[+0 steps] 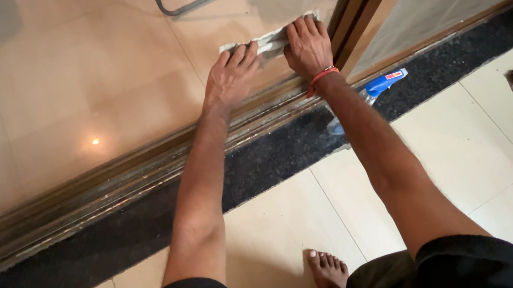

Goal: The person cleans a glass sliding door by wiping it with a cloth and spraying a cleaning solution. They repeatedly wipe the lower section of the glass, spray the surface, and continue wiping to remove dirt and streaks.

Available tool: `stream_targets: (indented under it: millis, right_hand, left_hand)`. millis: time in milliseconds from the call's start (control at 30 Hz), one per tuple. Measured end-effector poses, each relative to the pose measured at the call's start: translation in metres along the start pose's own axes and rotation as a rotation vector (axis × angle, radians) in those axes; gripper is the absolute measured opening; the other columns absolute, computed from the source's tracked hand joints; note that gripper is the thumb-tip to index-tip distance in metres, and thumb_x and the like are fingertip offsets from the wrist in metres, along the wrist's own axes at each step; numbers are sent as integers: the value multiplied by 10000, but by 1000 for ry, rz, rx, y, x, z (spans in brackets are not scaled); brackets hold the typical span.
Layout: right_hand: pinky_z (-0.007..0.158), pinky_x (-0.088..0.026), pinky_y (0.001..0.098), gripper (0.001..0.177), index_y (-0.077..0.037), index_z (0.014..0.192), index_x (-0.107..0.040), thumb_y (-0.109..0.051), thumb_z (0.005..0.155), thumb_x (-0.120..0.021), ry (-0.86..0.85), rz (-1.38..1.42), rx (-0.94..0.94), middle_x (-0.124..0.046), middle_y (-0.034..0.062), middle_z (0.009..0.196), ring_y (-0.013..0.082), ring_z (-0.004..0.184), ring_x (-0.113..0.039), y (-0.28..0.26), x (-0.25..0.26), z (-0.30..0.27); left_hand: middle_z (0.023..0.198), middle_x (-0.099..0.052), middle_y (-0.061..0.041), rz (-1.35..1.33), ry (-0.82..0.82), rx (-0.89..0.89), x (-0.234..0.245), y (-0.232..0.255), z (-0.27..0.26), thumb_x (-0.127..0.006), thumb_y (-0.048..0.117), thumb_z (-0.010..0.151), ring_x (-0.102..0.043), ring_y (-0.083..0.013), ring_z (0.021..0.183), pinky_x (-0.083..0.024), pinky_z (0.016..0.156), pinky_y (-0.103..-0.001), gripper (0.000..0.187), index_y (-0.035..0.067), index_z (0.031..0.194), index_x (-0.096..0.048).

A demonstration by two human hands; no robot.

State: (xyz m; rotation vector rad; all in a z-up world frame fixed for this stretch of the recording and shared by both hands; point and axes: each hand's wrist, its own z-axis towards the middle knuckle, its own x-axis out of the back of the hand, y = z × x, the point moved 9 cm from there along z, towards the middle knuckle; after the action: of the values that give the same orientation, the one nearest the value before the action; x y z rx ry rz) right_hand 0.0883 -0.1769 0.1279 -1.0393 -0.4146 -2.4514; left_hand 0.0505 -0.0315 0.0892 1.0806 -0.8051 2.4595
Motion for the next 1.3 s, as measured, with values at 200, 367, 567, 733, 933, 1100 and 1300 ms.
stream_targets:
  millis: [200,367,567,733,933,1100,1300]
  right_hand:
    - [973,-440,464,288,-44,1068,-621,-148,808,-686,63,-49,18,-618,144,1125,327,1120,-572,-8,19,14]
    - [973,-434,461,292,-51,1065,-624,-140,794,-690,94,-23,19,-621,131,1110,323,1113,-578,-12,28,26]
    - [963,-434,462,282,-52,1054,-614,-128,796,-699,123,23,25,-605,124,1075,321,1073,-576,-20,44,44]
    - [952,-435,473,304,-58,1068,-600,-140,799,-715,166,40,35,-583,124,1082,339,1073,-563,-30,62,58]
    - [959,-449,459,323,-32,1113,-593,-106,818,-703,235,77,35,-571,135,1101,348,1076,-551,-39,77,73]
    - [947,-460,454,288,-38,1093,-580,-70,832,-697,291,134,12,-561,138,1095,356,1084,-545,-46,88,82]
    - [928,-457,465,315,-34,1104,-571,-63,821,-705,353,156,42,-549,138,1112,365,1095,-540,-54,103,90]
  left_hand:
    - [1496,-522,-22,28,-32,31,15,-9,5,-554,254,901,-493,-194,1291,-433,992,-397,467,175,1352,-644]
    - [1472,-544,-12,79,82,21,37,-17,6,-582,225,917,-499,-196,1283,-443,988,-376,458,181,1364,-669]
    - [1432,-554,-4,109,202,45,62,-28,8,-603,220,959,-505,-201,1255,-445,969,-368,384,173,1330,-690]
    - [1432,-554,-8,137,230,72,78,-39,10,-588,220,958,-500,-200,1249,-440,970,-368,392,166,1334,-685]
    - [1461,-524,2,170,210,112,80,-54,10,-585,223,961,-483,-193,1284,-425,995,-387,402,173,1356,-643]
    - [1474,-495,-20,176,249,161,82,-64,5,-585,217,1012,-448,-213,1329,-420,1045,-418,359,152,1364,-613]
    - [1491,-483,-59,123,263,167,94,-74,2,-596,182,957,-439,-253,1339,-420,1089,-436,427,100,1376,-595]
